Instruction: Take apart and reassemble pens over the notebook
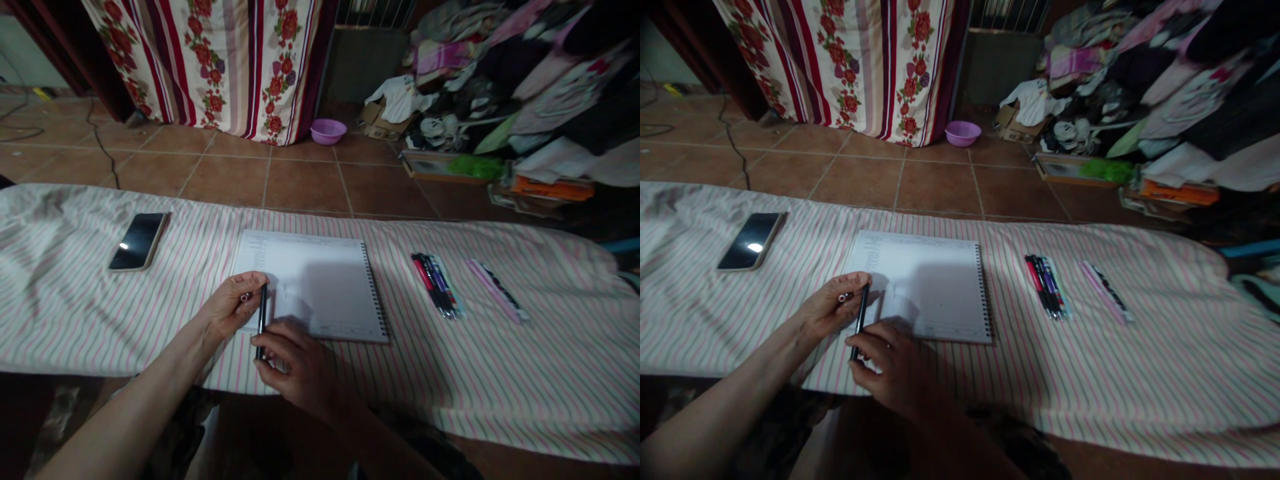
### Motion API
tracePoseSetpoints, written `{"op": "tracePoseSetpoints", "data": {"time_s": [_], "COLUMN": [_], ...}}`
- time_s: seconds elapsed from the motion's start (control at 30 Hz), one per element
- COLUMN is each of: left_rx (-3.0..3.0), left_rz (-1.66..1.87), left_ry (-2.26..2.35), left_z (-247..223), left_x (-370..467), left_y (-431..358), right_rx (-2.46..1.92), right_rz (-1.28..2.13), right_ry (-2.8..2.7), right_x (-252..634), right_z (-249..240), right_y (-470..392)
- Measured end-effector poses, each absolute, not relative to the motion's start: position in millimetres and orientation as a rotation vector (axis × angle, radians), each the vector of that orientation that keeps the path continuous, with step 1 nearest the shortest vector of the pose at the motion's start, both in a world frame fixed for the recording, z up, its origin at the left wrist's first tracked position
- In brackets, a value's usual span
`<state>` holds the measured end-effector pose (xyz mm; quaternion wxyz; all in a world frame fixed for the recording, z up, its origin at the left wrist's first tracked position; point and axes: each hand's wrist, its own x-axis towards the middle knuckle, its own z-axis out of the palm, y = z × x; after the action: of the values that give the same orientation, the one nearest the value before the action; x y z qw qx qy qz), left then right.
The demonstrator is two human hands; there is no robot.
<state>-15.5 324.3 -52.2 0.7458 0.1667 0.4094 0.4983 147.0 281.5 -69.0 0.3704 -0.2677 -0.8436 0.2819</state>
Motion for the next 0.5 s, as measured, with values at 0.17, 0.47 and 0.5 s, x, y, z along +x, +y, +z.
{"op": "tracePoseSetpoints", "data": {"time_s": [0.17, 0.47, 0.5], "left_rx": [0.379, 0.383, 0.383], "left_rz": [1.100, 1.088, 1.089], "left_ry": [0.913, 0.908, 0.907], "left_z": [-49.9, -51.6, -51.5], "left_x": [-14.9, -15.6, -15.7], "left_y": [323.8, 325.6, 325.6], "right_rx": [-0.702, -0.756, -0.755], "right_rz": [0.764, 0.823, 0.825], "right_ry": [-2.175, -2.214, -2.215], "right_x": [147.3, 148.5, 148.8], "right_z": [-68.2, -67.8, -67.5], "right_y": [281.6, 281.3, 280.9]}}
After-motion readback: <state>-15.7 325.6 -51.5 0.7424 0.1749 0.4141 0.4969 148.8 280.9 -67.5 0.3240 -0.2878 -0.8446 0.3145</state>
